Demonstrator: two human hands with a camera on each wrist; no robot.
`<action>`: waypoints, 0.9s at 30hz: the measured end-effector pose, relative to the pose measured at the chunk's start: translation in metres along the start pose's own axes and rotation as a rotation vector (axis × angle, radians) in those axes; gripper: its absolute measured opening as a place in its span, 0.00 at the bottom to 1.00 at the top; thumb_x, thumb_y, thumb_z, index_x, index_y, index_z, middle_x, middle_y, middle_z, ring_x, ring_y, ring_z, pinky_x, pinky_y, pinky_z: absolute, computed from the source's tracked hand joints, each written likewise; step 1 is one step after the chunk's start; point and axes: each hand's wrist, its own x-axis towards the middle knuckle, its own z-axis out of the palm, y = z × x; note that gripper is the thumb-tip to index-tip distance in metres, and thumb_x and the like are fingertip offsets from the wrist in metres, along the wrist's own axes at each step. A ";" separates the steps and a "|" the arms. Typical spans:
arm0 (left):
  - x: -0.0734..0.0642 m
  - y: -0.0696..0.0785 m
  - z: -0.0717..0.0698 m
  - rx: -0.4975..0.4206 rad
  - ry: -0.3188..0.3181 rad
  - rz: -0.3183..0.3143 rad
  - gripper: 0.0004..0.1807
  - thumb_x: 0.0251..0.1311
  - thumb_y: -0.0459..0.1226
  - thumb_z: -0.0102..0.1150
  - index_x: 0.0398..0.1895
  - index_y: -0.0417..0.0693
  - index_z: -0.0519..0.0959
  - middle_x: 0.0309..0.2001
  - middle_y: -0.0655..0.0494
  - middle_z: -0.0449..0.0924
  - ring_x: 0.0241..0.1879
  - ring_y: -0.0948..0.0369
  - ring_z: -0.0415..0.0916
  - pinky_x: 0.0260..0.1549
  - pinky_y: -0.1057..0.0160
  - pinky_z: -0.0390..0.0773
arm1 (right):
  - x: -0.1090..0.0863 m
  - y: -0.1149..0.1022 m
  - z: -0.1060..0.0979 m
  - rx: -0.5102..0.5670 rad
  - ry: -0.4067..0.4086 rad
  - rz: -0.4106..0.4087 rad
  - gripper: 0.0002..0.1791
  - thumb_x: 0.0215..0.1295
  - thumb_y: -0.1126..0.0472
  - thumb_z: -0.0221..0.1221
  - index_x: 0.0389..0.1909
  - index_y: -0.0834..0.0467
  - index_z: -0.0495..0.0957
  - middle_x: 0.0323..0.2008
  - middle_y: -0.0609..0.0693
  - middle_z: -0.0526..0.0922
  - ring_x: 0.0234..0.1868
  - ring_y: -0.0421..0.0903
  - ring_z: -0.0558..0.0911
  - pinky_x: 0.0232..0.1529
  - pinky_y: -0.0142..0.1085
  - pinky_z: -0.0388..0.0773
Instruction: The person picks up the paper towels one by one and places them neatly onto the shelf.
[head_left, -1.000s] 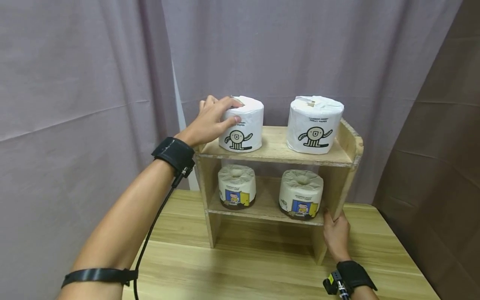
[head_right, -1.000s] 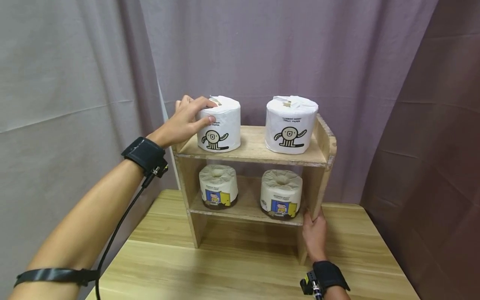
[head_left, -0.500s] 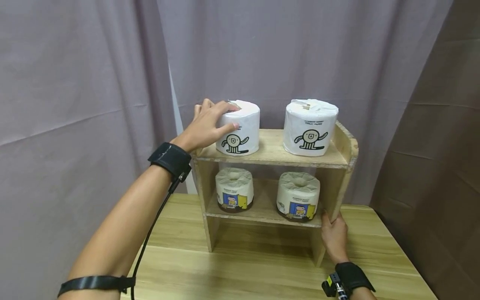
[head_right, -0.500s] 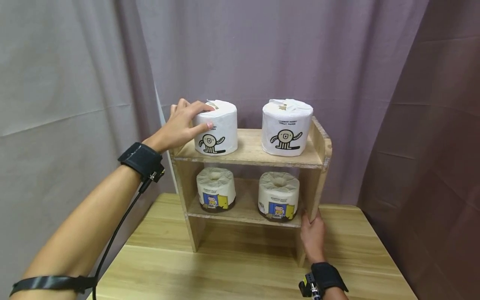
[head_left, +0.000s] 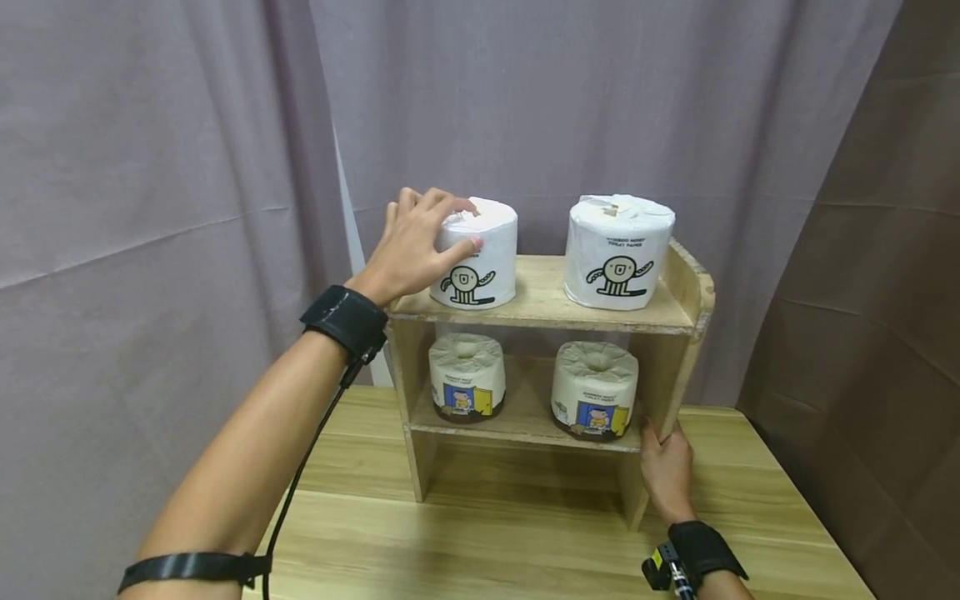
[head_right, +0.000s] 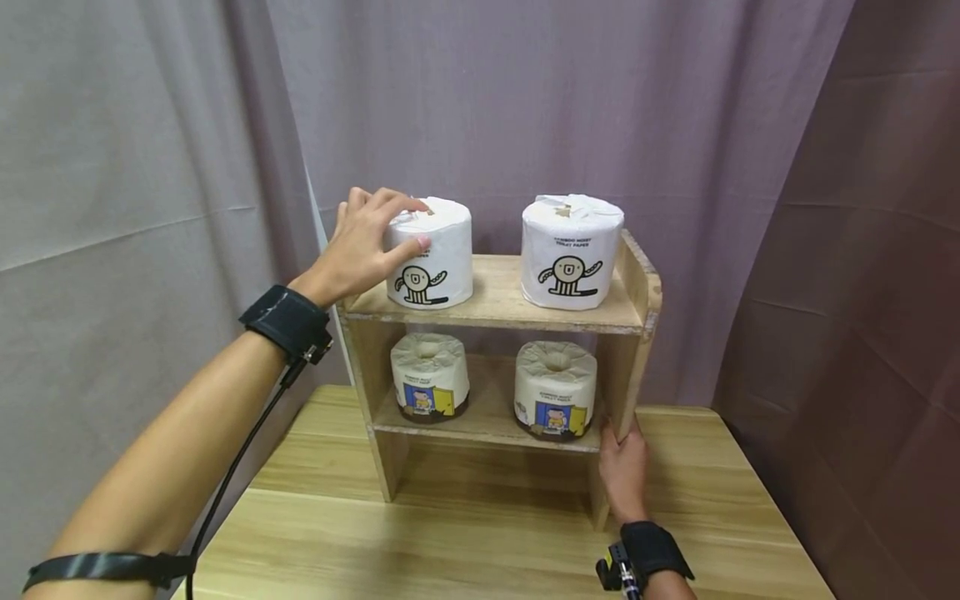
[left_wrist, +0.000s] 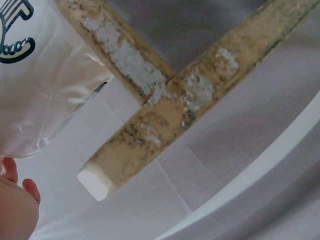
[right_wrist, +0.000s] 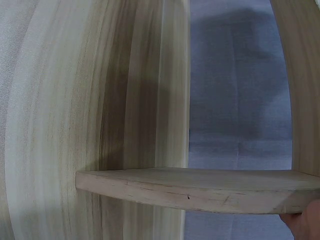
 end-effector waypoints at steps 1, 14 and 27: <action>0.001 0.001 0.001 0.008 0.009 0.001 0.32 0.68 0.60 0.57 0.68 0.55 0.77 0.65 0.51 0.76 0.55 0.50 0.61 0.55 0.50 0.57 | 0.000 0.000 0.000 0.002 0.002 -0.001 0.19 0.79 0.61 0.52 0.58 0.72 0.76 0.53 0.75 0.83 0.54 0.66 0.82 0.44 0.27 0.66; 0.011 0.026 0.011 0.046 0.078 0.078 0.33 0.69 0.60 0.57 0.70 0.53 0.76 0.65 0.52 0.75 0.57 0.50 0.63 0.57 0.48 0.58 | 0.000 0.001 -0.003 0.002 0.009 -0.013 0.17 0.79 0.61 0.53 0.56 0.72 0.77 0.50 0.74 0.84 0.51 0.65 0.82 0.43 0.24 0.66; 0.021 0.053 0.017 0.130 -0.001 0.140 0.31 0.72 0.60 0.54 0.70 0.56 0.75 0.65 0.54 0.75 0.60 0.52 0.64 0.59 0.47 0.59 | 0.001 0.001 0.001 0.008 0.017 0.000 0.17 0.79 0.61 0.54 0.55 0.71 0.78 0.50 0.72 0.85 0.49 0.62 0.82 0.42 0.23 0.65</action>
